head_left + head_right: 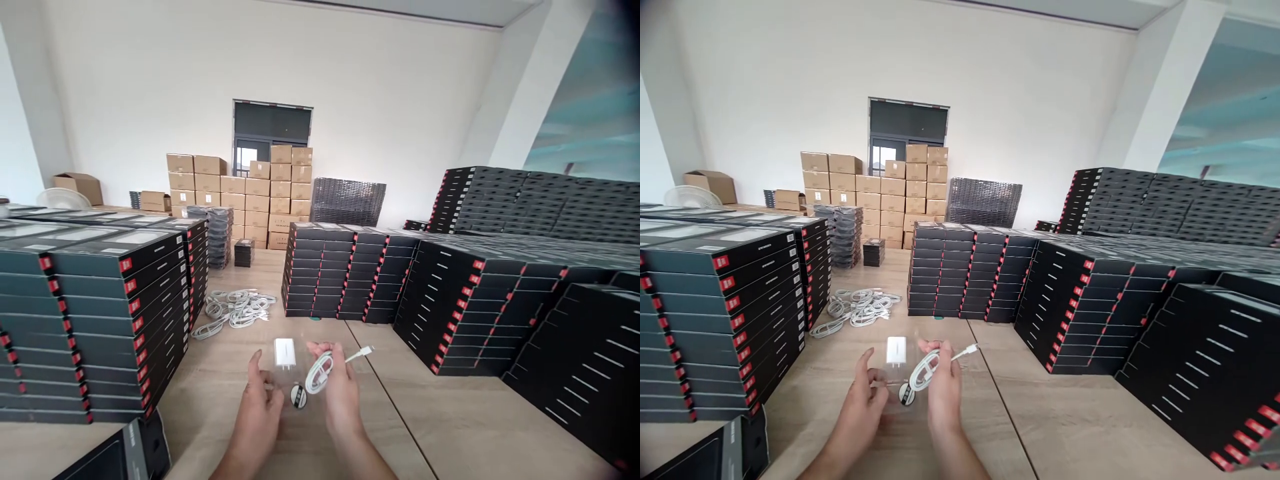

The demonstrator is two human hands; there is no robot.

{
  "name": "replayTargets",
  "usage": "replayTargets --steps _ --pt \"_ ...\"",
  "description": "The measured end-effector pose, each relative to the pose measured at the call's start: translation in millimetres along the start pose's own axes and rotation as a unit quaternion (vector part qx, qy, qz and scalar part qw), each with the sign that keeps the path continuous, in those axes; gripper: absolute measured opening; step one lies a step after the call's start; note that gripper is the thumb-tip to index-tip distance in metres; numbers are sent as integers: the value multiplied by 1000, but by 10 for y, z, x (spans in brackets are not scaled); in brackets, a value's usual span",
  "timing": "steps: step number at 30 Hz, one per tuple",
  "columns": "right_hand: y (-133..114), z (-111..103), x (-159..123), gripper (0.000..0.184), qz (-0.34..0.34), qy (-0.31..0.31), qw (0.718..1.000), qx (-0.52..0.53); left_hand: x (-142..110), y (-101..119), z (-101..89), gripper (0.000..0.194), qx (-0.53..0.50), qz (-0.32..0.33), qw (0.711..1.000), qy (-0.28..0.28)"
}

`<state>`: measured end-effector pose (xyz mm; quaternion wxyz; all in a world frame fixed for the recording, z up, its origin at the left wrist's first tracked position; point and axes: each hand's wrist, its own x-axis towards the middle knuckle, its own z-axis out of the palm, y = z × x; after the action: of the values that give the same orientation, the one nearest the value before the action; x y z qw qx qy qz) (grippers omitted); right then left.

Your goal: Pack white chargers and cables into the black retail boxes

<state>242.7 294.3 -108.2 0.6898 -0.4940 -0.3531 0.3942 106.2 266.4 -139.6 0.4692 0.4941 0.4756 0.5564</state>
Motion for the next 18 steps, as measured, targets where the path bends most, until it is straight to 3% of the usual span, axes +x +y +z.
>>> replayTargets --steps 3,6,10,15,18 --pt "52 67 -54 50 -85 11 992 -87 -31 -97 135 77 -149 -28 988 32" --pt "70 122 -79 51 -135 26 983 -119 -42 -116 224 69 -267 -49 961 42" --pt "133 184 -113 51 -147 -1 979 -143 -43 -7 236 55 -365 -68 928 13" --pt "279 227 -193 50 -206 -133 947 -209 10 140 61 55 -377 -59 923 45" --pt "279 191 -196 58 -147 -237 950 -140 60 198 -72 53 -361 -44 931 33"
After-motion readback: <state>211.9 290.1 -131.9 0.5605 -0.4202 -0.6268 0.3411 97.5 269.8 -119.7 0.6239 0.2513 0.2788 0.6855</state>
